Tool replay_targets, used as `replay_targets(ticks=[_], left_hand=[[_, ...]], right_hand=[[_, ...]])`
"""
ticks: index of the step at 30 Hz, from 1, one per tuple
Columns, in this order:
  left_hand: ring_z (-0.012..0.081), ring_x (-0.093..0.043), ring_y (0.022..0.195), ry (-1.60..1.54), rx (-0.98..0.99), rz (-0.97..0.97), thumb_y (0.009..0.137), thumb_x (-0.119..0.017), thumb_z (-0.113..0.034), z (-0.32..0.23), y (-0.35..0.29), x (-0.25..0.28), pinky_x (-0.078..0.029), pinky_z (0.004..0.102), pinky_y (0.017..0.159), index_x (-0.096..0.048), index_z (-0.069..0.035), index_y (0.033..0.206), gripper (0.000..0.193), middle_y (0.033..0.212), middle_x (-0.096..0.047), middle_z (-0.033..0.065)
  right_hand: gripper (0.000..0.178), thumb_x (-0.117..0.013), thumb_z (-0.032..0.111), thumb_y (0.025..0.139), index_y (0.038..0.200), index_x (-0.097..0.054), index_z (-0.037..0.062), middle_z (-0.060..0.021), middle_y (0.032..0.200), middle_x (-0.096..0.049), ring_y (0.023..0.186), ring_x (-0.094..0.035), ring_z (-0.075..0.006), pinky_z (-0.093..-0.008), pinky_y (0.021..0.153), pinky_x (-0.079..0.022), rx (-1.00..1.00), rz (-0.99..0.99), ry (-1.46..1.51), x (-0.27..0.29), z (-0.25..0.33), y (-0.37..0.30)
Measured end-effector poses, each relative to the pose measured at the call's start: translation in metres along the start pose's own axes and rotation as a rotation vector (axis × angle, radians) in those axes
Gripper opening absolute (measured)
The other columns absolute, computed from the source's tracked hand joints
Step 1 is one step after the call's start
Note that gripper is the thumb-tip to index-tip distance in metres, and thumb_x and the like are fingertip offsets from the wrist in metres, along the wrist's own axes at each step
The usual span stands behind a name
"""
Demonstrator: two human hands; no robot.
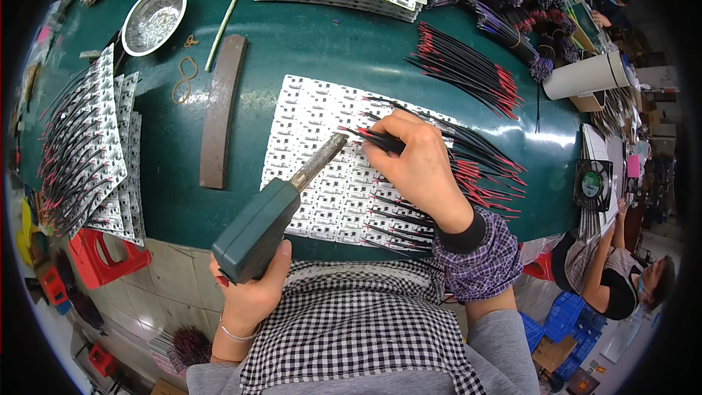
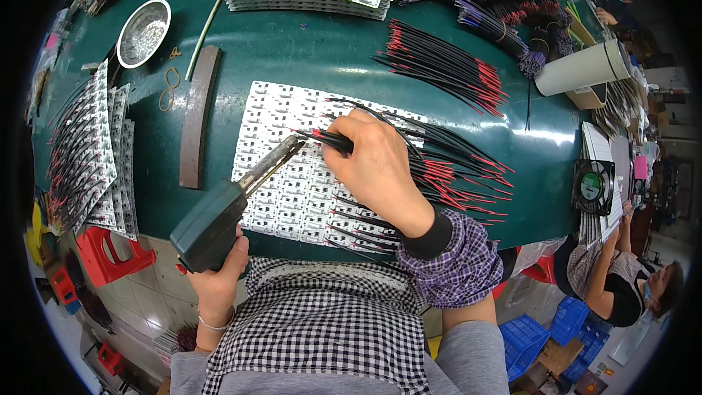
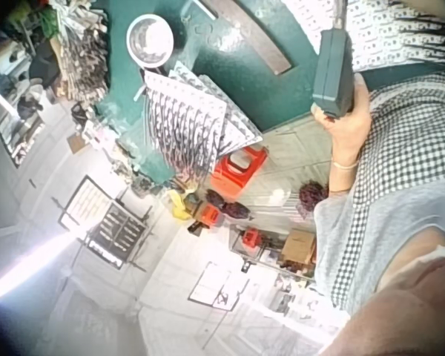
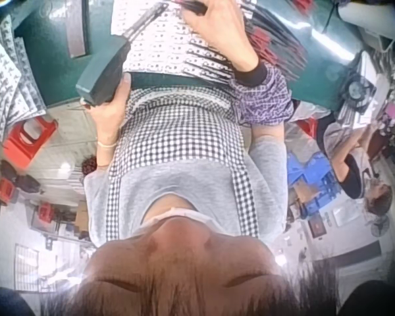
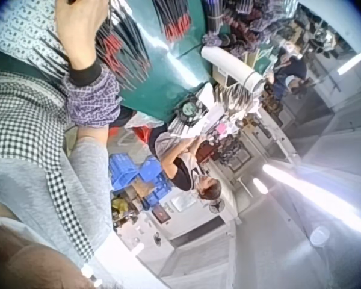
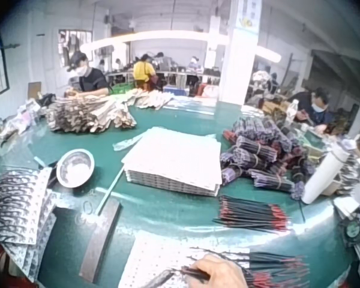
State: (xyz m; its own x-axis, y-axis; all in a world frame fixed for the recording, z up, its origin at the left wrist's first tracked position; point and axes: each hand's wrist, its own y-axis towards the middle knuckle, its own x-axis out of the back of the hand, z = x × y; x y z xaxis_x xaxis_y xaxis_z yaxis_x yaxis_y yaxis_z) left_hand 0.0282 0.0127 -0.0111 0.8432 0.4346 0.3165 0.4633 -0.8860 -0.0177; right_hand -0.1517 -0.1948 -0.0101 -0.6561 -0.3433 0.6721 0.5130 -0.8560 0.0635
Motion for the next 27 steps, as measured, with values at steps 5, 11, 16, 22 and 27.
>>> replay_targets(ticks=[5,11,16,22,27], left_hand=[[0.0111,-0.061,0.061,-0.049,0.149,-0.068,0.076,-0.077,-0.002,-0.016,0.003,-0.008,-0.048,0.0254,0.056,-0.07,0.002,0.093,0.019,0.078,-0.07,0.0061],[0.0101,-0.062,0.065,-0.082,0.137,-0.021,0.078,-0.078,-0.002,-0.014,0.002,-0.008,-0.048,0.0245,0.058,-0.07,0.001,0.091,0.015,0.082,-0.07,0.0055],[0.0094,-0.06,0.066,0.028,0.017,-0.009,0.08,-0.074,0.003,0.001,-0.008,-0.001,-0.047,0.0233,0.057,-0.068,0.004,0.099,0.02,0.087,-0.07,0.0063],[0.0096,-0.055,0.059,-0.155,0.094,-0.06,0.083,-0.067,0.01,-0.006,-0.01,0.004,-0.044,0.0234,0.049,-0.063,0.006,0.111,0.028,0.095,-0.068,0.01],[0.0092,-0.055,0.059,-0.147,0.09,-0.058,0.083,-0.066,0.01,-0.008,-0.011,0.005,-0.044,0.0231,0.049,-0.061,0.006,0.116,0.034,0.104,-0.068,0.0122]], right_hand=[[0.014,-0.071,0.01,0.076,0.082,-0.068,-0.0031,-0.0146,0.079,-0.062,0.069,-0.063,-0.034,-0.0415,0.064,-0.049,-0.028,0.073,-0.017,0.004,-0.001,0.004],[0.022,-0.072,0.011,0.077,0.086,-0.065,-0.0068,-0.0134,0.078,-0.06,0.066,-0.058,-0.0248,-0.0342,0.061,-0.045,-0.022,0.075,-0.011,0.002,-0.004,0.005],[0.022,-0.072,0.011,0.078,0.087,-0.064,-0.0072,-0.0134,0.078,-0.06,0.066,-0.058,-0.0254,-0.0343,0.061,-0.045,-0.012,0.072,-0.019,0.002,-0.003,0.005],[0.02,-0.071,0.012,0.08,0.089,-0.065,-0.0054,-0.0144,0.081,-0.06,0.072,-0.059,-0.0295,-0.0376,0.066,-0.046,0.01,0.087,-0.025,0.007,-0.001,0.003],[0.019,-0.068,0.013,0.086,0.094,-0.066,-0.0037,-0.0146,0.087,-0.057,0.079,-0.058,-0.033,-0.0404,0.069,-0.044,0.035,0.078,0.085,0.011,0.0,-0.004]])
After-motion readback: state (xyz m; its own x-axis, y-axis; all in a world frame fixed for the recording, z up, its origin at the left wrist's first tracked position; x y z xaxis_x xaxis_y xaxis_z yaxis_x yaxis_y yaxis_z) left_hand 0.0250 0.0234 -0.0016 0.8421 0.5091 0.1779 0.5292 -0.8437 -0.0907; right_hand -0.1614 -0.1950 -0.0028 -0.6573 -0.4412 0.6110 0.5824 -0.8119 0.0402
